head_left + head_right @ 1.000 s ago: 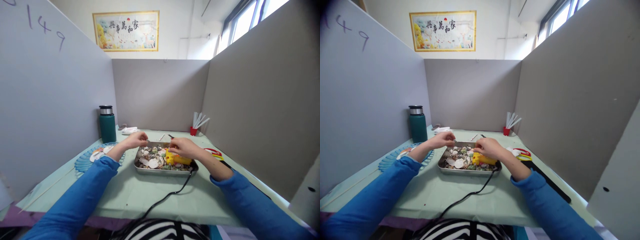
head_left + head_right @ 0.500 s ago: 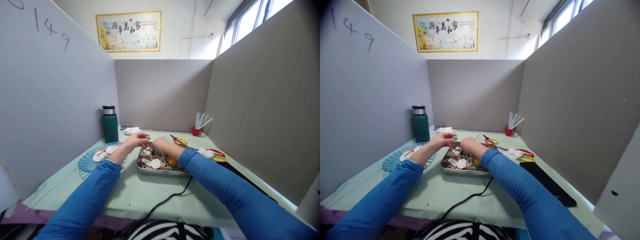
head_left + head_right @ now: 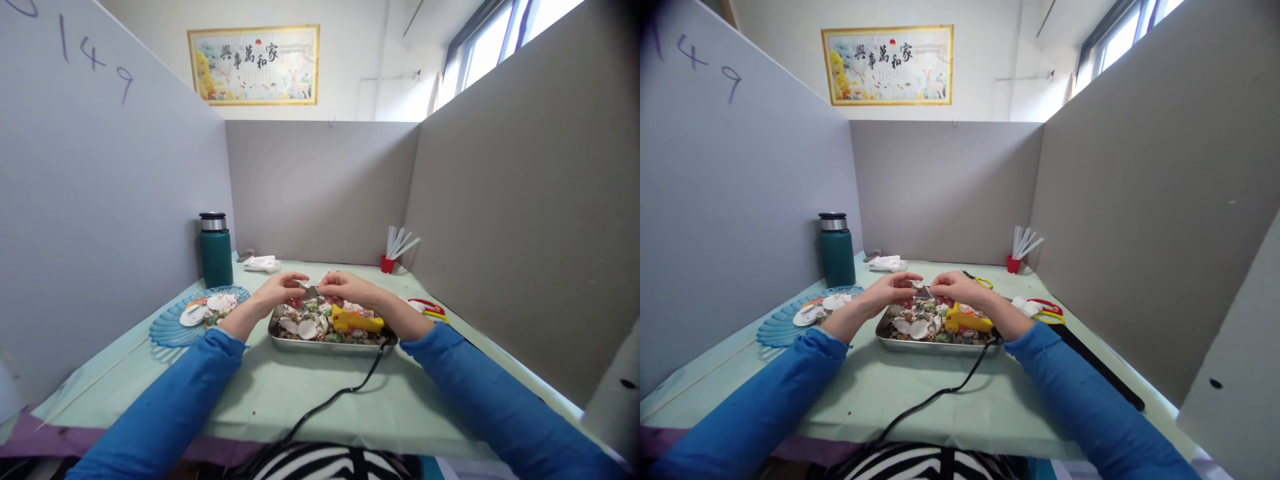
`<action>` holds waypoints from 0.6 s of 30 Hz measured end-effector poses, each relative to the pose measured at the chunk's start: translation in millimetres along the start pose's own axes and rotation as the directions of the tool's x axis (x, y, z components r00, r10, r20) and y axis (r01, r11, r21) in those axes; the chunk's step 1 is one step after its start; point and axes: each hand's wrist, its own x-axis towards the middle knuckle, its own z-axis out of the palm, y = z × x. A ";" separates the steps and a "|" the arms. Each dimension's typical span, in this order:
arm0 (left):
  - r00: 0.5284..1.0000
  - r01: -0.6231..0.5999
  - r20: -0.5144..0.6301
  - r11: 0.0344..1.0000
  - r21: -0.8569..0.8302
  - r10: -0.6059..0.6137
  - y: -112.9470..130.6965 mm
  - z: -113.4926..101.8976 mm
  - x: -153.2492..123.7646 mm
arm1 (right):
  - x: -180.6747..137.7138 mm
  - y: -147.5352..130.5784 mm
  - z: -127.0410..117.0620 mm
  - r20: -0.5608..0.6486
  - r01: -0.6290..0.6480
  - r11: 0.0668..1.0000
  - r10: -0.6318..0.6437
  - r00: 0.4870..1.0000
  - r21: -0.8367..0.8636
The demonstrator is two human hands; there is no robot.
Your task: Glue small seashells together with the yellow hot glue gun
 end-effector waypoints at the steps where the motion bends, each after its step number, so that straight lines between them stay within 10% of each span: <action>1: 1.000 0.006 0.025 0.999 -0.033 -0.005 0.9 3.7 -2.0 | -5.7 0.0 0.2 -0.002 -0.011 0.988 0.012 1.000 0.156; 8: 0.989 0.062 0.148 0.963 -0.263 -0.024 -4.9 16.4 -7.2 | -15.7 -3.9 11.3 -0.095 -0.014 0.939 0.050 0.994 0.345; 18: 0.986 0.048 0.165 0.958 -0.282 -0.001 -13.0 18.4 -4.0 | -20.8 -2.5 22.2 -0.366 0.040 0.872 -0.246 0.897 -0.488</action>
